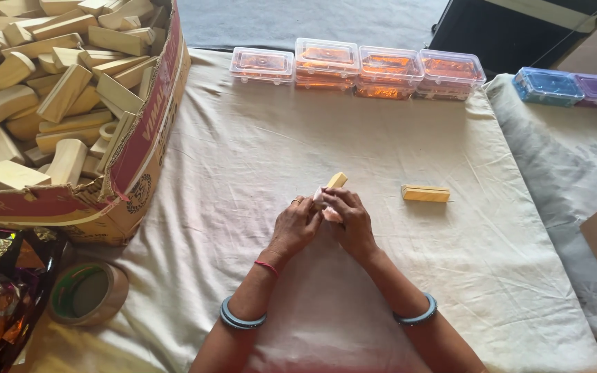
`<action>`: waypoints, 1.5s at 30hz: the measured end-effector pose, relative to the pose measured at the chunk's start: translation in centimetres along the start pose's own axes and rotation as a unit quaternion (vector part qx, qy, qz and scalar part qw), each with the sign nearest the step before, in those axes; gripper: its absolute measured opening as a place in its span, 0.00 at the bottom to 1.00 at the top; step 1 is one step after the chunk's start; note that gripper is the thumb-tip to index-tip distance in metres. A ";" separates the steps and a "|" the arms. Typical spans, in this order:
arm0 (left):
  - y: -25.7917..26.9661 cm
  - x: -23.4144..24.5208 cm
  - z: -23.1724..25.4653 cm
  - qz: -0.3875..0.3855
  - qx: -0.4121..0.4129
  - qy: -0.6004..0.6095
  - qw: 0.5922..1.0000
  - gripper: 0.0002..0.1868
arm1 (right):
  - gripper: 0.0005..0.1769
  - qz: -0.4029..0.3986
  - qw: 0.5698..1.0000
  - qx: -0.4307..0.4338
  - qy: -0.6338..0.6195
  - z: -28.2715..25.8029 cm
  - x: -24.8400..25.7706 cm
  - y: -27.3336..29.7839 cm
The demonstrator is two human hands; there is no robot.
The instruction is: Cleaning wooden blocks with a cloth and placing them into plastic containers.
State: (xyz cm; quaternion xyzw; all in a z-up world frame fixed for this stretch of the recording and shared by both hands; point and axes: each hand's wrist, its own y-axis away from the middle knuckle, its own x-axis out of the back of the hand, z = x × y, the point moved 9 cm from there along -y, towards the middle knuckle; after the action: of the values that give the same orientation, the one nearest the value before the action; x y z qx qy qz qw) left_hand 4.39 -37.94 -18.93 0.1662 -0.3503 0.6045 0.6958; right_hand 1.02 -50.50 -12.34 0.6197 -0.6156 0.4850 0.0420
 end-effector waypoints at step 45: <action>3.4 -5.2 4.3 -0.220 0.135 0.590 0.765 0.33 | 0.17 0.177 0.901 -0.316 -0.238 8.9 2.0 1.8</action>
State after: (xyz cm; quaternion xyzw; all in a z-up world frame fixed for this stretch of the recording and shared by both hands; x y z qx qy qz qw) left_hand -0.19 -43.85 -20.16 -0.0590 0.2609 0.4550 0.8494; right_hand 4.01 -58.15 -16.63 0.5519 -0.8276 0.1024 0.0015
